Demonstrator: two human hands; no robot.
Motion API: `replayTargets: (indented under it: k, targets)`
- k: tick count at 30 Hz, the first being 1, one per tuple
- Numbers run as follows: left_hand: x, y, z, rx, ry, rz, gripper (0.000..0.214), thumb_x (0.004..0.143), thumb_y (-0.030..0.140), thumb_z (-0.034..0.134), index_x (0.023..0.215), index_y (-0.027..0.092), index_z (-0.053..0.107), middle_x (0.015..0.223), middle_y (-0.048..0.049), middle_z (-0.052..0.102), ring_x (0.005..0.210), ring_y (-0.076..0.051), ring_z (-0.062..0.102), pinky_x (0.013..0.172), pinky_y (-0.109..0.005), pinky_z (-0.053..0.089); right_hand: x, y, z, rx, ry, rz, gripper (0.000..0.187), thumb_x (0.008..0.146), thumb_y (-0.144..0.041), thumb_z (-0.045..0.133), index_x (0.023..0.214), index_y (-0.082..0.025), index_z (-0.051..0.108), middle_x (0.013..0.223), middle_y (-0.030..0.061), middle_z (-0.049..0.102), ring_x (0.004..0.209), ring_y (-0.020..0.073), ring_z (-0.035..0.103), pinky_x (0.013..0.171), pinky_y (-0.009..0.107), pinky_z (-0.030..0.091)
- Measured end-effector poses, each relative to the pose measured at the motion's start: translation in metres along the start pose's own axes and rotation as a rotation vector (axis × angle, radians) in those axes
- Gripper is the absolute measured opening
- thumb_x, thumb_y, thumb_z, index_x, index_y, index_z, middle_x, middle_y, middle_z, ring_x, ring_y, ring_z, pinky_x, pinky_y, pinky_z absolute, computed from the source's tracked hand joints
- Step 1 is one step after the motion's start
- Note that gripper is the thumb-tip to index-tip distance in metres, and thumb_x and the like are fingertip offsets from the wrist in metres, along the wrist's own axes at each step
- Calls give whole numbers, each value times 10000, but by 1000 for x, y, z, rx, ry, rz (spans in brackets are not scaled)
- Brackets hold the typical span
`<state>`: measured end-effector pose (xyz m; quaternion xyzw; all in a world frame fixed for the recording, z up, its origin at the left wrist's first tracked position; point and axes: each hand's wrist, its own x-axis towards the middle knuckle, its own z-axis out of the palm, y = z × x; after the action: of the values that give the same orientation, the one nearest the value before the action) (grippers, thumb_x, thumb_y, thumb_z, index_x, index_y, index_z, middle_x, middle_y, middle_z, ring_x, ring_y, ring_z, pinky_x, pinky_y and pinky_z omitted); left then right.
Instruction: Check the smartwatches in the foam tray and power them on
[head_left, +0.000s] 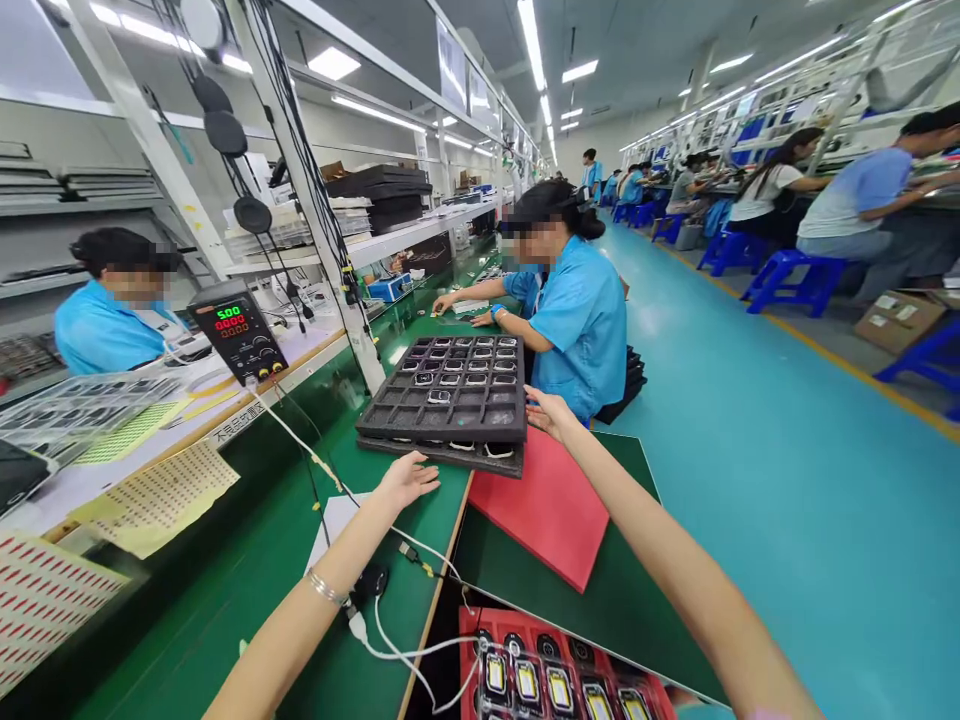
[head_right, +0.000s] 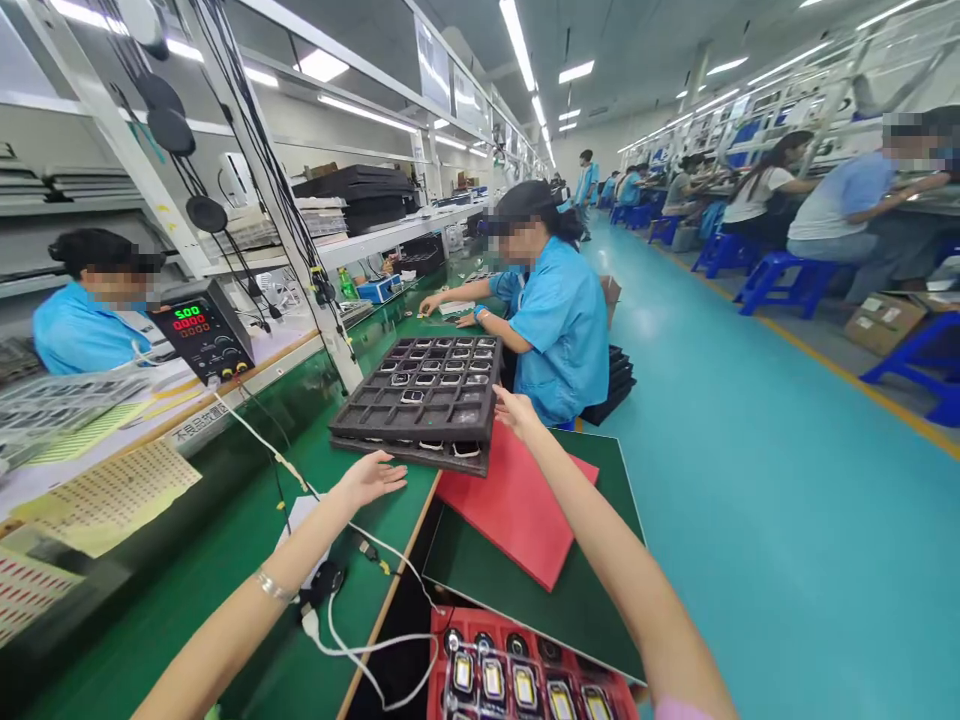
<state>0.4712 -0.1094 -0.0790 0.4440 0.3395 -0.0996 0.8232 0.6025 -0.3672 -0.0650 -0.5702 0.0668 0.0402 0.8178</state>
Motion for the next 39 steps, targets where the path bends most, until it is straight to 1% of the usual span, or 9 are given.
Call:
replayTargets:
  k: [6, 11, 15, 17, 21, 24, 28, 33, 39]
  targets:
    - [27, -4, 14, -78, 28, -24, 335, 904, 313, 562, 1194, 148, 526, 1168, -99, 567, 970, -213, 599, 801, -401, 539, 32, -22, 24, 63, -85, 88, 273, 960, -358, 544, 1114, -135, 575, 1031, 70, 612, 815, 172, 627, 692, 330, 554]
    - [25, -2, 16, -79, 26, -17, 329, 903, 306, 565, 1189, 148, 527, 1158, -96, 570, 957, -209, 603, 786, -392, 544, 53, -25, 31, 56, -173, 179, 280, 958, -365, 546, 1111, -132, 580, 1039, 72, 616, 842, 182, 631, 724, 353, 552]
    - [24, -2, 19, -66, 22, 15, 309, 901, 298, 569, 1166, 143, 541, 1134, -91, 579, 936, -201, 607, 772, -380, 547, 64, -25, 29, 31, -186, 206, 246, 949, -309, 571, 1119, -132, 577, 1058, 72, 611, 862, 188, 629, 735, 360, 554]
    - [24, -2, 19, -62, 24, 24, 305, 900, 297, 571, 1160, 142, 544, 1131, -91, 580, 935, -200, 607, 772, -380, 547, 65, -24, 31, 40, -176, 155, 250, 946, -294, 576, 1139, -135, 569, 1086, 76, 601, 885, 195, 625, 747, 367, 552]
    - [28, -2, 19, -68, 37, 35, 312, 899, 296, 572, 1170, 144, 538, 1136, -91, 578, 936, -201, 606, 771, -378, 547, 62, -28, 45, 106, -184, -34, 266, 946, -293, 576, 1164, -141, 558, 1115, 81, 590, 907, 202, 621, 759, 375, 551]
    - [31, -3, 22, -82, 29, 18, 308, 900, 300, 572, 1160, 139, 541, 1112, -90, 587, 914, -195, 612, 756, -370, 551, 59, -40, 61, 164, -207, -158, 248, 948, -285, 574, 1147, -137, 563, 1079, 73, 601, 866, 187, 628, 726, 351, 558]
    - [33, -8, 30, -97, 3, 43, 284, 904, 295, 567, 1137, 134, 551, 1073, -81, 598, 870, -178, 618, 720, -342, 556, 58, -63, 85, 226, -230, -259, 240, 949, -281, 572, 1140, -136, 564, 1063, 70, 604, 848, 181, 629, 712, 341, 559]
    - [17, -24, 33, -95, -44, 90, 248, 906, 270, 567, 1107, 125, 561, 1016, -68, 619, 811, -157, 630, 673, -309, 565, 58, -84, 101, 265, -232, -325, 236, 951, -285, 569, 1132, -134, 567, 1051, 68, 608, 838, 178, 630, 707, 338, 558]
    - [-35, -52, 14, -103, -104, 127, 154, 839, 100, 595, 978, 42, 562, 831, -171, 683, 722, -236, 703, 667, -312, 596, 64, -88, 97, 255, -237, -341, 231, 953, -296, 565, 1115, -131, 574, 1032, 64, 614, 819, 172, 632, 694, 329, 558]
